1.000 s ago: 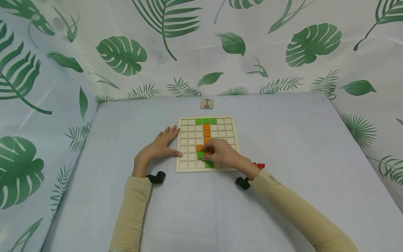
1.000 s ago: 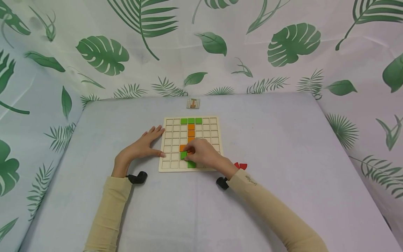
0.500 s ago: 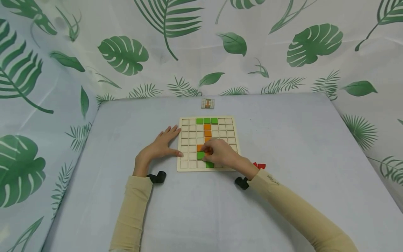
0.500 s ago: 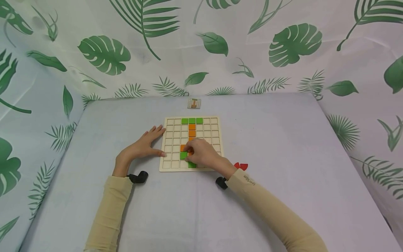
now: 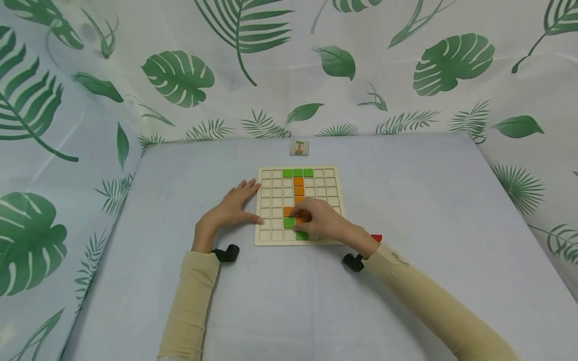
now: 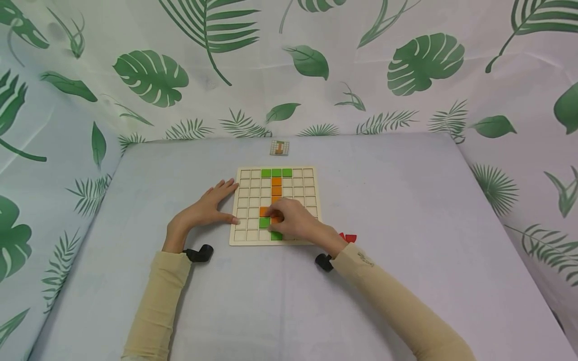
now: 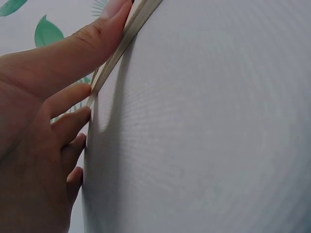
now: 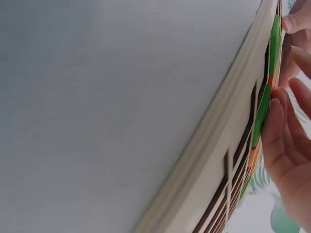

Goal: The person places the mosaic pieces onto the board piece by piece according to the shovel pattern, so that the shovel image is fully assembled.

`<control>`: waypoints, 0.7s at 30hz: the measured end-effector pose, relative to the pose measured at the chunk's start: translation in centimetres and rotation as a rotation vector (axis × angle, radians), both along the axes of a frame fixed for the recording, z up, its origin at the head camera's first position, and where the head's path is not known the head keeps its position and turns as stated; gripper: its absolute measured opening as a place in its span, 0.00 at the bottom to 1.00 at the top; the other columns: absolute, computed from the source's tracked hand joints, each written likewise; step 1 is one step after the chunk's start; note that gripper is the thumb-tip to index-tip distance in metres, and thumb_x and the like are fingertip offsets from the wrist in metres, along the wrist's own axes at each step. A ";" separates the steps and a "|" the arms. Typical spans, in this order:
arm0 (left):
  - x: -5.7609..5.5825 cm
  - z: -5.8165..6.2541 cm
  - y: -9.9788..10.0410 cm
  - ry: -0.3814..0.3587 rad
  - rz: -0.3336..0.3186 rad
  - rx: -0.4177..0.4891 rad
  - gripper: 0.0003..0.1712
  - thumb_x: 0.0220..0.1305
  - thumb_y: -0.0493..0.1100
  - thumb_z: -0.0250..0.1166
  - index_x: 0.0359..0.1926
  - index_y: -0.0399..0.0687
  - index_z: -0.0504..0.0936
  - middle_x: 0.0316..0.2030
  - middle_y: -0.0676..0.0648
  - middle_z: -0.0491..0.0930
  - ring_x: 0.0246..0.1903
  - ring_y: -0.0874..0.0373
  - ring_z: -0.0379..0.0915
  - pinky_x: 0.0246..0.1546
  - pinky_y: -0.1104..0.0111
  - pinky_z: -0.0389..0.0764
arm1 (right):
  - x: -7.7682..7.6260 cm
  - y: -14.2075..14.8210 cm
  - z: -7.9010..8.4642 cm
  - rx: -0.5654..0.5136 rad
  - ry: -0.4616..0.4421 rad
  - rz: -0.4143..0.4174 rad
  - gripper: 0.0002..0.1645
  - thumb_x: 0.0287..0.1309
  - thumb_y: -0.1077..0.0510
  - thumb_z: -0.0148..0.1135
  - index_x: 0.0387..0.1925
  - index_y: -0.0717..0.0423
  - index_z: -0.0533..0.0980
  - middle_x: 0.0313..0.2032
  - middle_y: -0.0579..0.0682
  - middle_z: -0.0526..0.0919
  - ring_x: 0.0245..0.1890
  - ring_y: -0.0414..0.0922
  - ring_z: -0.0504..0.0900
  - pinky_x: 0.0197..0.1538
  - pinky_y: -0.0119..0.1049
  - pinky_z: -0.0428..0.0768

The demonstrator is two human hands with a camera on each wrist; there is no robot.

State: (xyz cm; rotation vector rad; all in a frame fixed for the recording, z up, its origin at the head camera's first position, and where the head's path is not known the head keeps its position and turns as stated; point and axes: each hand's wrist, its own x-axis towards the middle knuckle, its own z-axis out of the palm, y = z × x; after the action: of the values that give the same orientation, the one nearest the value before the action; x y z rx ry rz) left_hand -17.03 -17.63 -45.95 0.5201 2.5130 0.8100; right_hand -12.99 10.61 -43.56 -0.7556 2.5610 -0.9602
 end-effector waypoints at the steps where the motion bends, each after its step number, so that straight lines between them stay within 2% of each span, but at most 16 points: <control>1: 0.0 0.0 0.0 0.000 0.001 0.001 0.62 0.58 0.55 0.77 0.83 0.45 0.49 0.83 0.42 0.40 0.82 0.43 0.28 0.82 0.48 0.34 | 0.1 0.2 0.0 -0.007 0.006 0.002 0.16 0.58 0.60 0.75 0.48 0.58 0.84 0.42 0.50 0.87 0.39 0.44 0.79 0.45 0.36 0.80; 8: 0.1 0.2 0.1 -0.002 0.013 -0.014 0.63 0.58 0.56 0.77 0.83 0.47 0.49 0.83 0.44 0.40 0.83 0.45 0.28 0.82 0.49 0.34 | 0.7 2.4 -0.1 -0.055 0.055 -0.016 0.15 0.58 0.65 0.73 0.48 0.60 0.85 0.45 0.51 0.89 0.40 0.45 0.83 0.44 0.37 0.83; 13: 0.1 0.2 0.1 0.010 0.010 -0.017 0.62 0.58 0.55 0.77 0.83 0.46 0.50 0.83 0.42 0.41 0.82 0.43 0.29 0.82 0.48 0.35 | 1.1 3.8 -0.2 -0.063 0.075 -0.036 0.15 0.56 0.66 0.73 0.47 0.62 0.85 0.43 0.53 0.89 0.37 0.43 0.83 0.41 0.34 0.84; 21: 0.2 0.2 0.2 0.009 0.008 -0.015 0.62 0.58 0.55 0.77 0.83 0.46 0.49 0.83 0.43 0.41 0.83 0.44 0.29 0.82 0.49 0.34 | 2.0 5.9 -0.1 -0.029 0.051 -0.085 0.15 0.56 0.66 0.73 0.47 0.62 0.85 0.42 0.52 0.88 0.37 0.43 0.81 0.41 0.35 0.82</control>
State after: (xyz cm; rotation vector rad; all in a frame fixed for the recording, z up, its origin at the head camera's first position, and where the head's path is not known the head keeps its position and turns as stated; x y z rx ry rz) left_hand -16.85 -17.45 -45.74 0.5100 2.5296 0.7924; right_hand -11.02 16.53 -43.63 -0.6920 2.6481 -1.0184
